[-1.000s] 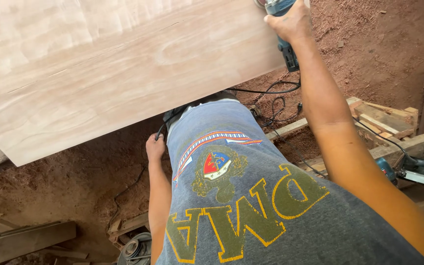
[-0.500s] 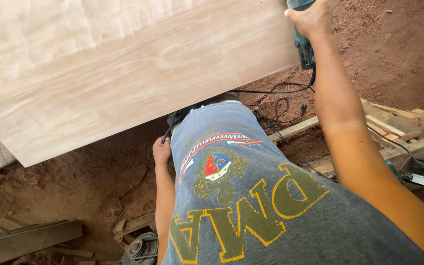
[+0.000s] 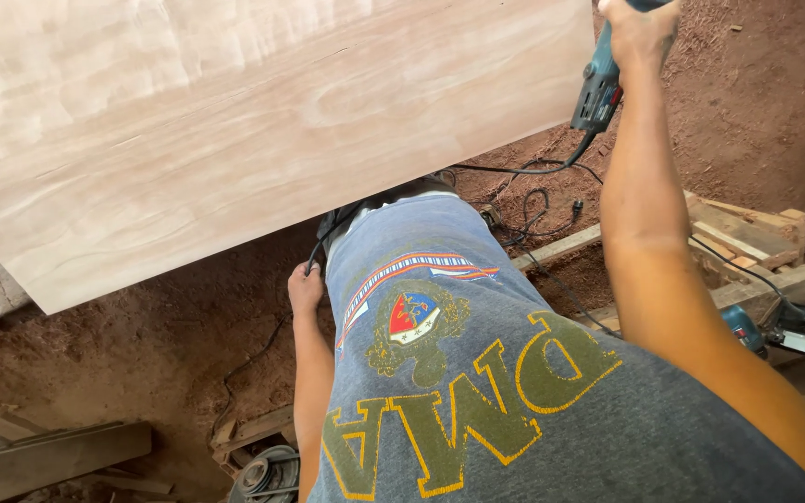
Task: The person uses an electric sander to smooth the surface of a large wooden plank resting on a workbench. They move the sander across the wood in various directions while holding the plank steady with their left hand.
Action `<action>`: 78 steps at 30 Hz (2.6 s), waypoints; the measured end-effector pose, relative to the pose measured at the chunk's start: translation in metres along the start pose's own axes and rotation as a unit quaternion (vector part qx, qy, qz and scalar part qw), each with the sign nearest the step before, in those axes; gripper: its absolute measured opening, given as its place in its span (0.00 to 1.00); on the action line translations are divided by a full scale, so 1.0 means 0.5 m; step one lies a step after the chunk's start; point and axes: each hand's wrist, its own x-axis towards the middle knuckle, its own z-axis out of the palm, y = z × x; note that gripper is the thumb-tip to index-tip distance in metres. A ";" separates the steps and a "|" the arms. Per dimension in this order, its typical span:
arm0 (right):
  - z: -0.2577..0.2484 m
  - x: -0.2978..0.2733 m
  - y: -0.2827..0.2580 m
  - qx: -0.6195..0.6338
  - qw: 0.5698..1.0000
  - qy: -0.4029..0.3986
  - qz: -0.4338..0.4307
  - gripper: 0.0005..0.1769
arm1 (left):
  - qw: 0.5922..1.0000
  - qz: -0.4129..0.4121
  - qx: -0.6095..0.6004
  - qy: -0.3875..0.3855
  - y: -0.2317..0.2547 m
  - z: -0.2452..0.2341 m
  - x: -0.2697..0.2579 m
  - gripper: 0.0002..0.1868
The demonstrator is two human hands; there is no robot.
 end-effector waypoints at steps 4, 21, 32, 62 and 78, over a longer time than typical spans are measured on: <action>0.017 -0.048 -0.037 -0.110 0.990 -0.052 0.077 0.36 | 1.000 0.022 0.012 0.001 -0.016 -0.007 0.009 0.15; 0.198 -0.228 -0.093 -0.256 0.951 -0.173 0.021 0.43 | 1.000 0.027 -0.006 -0.006 -0.092 -0.041 0.015 0.14; 0.323 -0.363 -0.152 -0.305 0.922 -0.230 -0.067 0.41 | 0.999 0.042 -0.025 0.002 -0.154 -0.074 0.033 0.13; 0.485 -0.432 -0.232 -0.314 0.899 -0.297 -0.075 0.40 | 0.999 -0.012 -0.044 -0.017 -0.113 -0.101 0.057 0.14; 0.172 -0.242 -0.120 -0.172 0.970 -0.064 0.159 0.33 | 0.999 0.028 -0.035 -0.023 -0.113 -0.092 0.055 0.14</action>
